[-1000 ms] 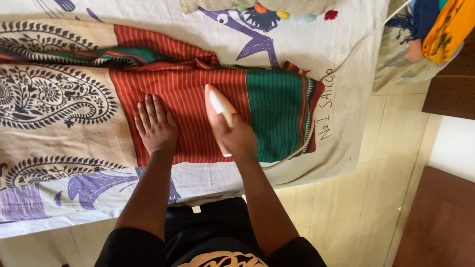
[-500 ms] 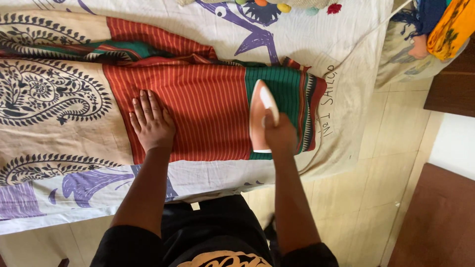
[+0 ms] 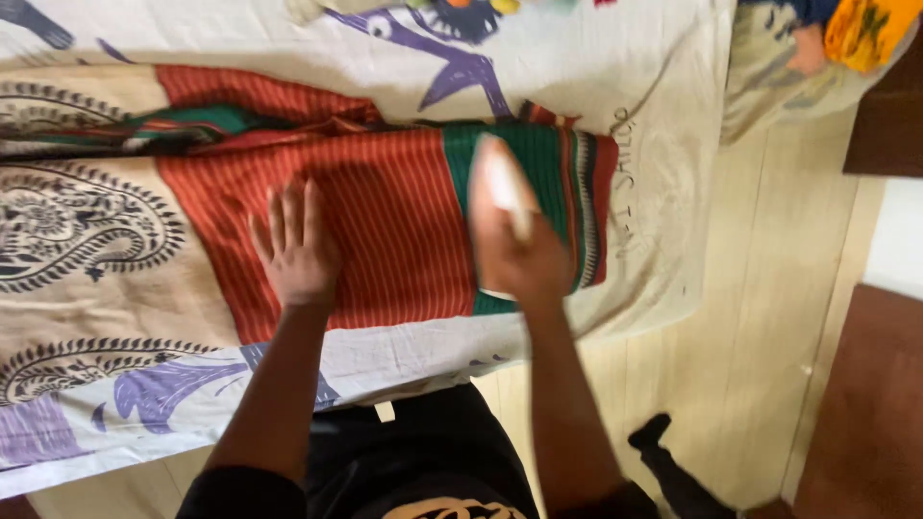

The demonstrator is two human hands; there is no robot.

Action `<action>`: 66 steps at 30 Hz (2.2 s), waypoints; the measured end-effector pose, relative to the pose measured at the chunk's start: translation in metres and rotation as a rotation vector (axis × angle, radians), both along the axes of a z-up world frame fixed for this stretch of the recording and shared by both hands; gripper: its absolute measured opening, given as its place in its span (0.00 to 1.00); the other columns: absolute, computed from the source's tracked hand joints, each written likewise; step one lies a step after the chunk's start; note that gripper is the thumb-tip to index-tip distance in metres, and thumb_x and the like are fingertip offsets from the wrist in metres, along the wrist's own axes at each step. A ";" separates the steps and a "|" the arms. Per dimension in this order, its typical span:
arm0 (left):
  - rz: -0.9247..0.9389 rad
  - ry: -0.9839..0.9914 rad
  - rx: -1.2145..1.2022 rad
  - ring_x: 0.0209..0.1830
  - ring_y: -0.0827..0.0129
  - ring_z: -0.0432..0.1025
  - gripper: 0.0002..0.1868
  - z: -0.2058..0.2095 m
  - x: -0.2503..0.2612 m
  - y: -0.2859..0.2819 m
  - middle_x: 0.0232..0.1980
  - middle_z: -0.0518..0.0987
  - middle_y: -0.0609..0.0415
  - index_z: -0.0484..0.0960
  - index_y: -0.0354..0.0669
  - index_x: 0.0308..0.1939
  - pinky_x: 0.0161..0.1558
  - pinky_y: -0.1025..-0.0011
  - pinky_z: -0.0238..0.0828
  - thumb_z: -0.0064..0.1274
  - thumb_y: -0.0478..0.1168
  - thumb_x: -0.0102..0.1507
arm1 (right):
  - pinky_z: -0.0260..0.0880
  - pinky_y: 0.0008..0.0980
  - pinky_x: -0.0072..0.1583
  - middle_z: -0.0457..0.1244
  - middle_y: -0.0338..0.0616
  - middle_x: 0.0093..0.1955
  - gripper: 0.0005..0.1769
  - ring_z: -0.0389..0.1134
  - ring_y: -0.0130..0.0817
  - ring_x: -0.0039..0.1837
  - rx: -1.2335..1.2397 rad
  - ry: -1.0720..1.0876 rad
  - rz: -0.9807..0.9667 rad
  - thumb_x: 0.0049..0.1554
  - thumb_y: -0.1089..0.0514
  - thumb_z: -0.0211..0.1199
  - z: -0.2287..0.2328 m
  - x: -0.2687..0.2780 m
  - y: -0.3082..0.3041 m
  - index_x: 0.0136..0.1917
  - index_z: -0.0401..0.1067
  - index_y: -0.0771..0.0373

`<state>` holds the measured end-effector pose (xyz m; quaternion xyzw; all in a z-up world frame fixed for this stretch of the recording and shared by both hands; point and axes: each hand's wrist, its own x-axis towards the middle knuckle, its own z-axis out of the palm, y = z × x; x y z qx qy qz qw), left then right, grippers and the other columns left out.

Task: Ironing a patterned fabric saree on a bed.

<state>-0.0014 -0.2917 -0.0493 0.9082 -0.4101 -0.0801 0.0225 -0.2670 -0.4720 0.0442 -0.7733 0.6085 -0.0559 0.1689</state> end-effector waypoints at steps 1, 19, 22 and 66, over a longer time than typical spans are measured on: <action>-0.066 -0.009 -0.025 0.89 0.58 0.44 0.32 0.005 -0.005 -0.017 0.89 0.50 0.55 0.52 0.51 0.87 0.84 0.46 0.35 0.34 0.49 0.79 | 0.71 0.56 0.47 0.69 0.62 0.42 0.32 0.71 0.63 0.45 0.102 -0.024 -0.030 0.62 0.31 0.54 0.009 0.029 0.006 0.48 0.74 0.63; -0.081 0.015 0.002 0.87 0.50 0.43 0.33 -0.021 -0.012 -0.097 0.88 0.46 0.48 0.49 0.52 0.86 0.79 0.41 0.35 0.32 0.54 0.78 | 0.71 0.61 0.48 0.69 0.63 0.42 0.30 0.71 0.67 0.46 0.107 0.073 -0.185 0.63 0.32 0.54 0.016 0.008 -0.083 0.46 0.75 0.61; -0.084 -0.003 0.020 0.87 0.50 0.42 0.33 -0.028 -0.013 -0.098 0.88 0.45 0.48 0.49 0.52 0.87 0.79 0.41 0.35 0.33 0.53 0.78 | 0.69 0.62 0.48 0.68 0.65 0.42 0.30 0.70 0.69 0.46 0.095 0.119 -0.232 0.62 0.33 0.56 0.012 -0.027 -0.103 0.45 0.74 0.63; 0.258 -0.023 -0.102 0.85 0.51 0.46 0.35 0.022 -0.008 0.131 0.85 0.53 0.48 0.55 0.43 0.83 0.80 0.44 0.36 0.37 0.54 0.75 | 0.69 0.52 0.46 0.68 0.64 0.42 0.30 0.69 0.65 0.47 0.197 -0.116 -0.094 0.60 0.33 0.61 0.032 -0.026 0.127 0.47 0.73 0.66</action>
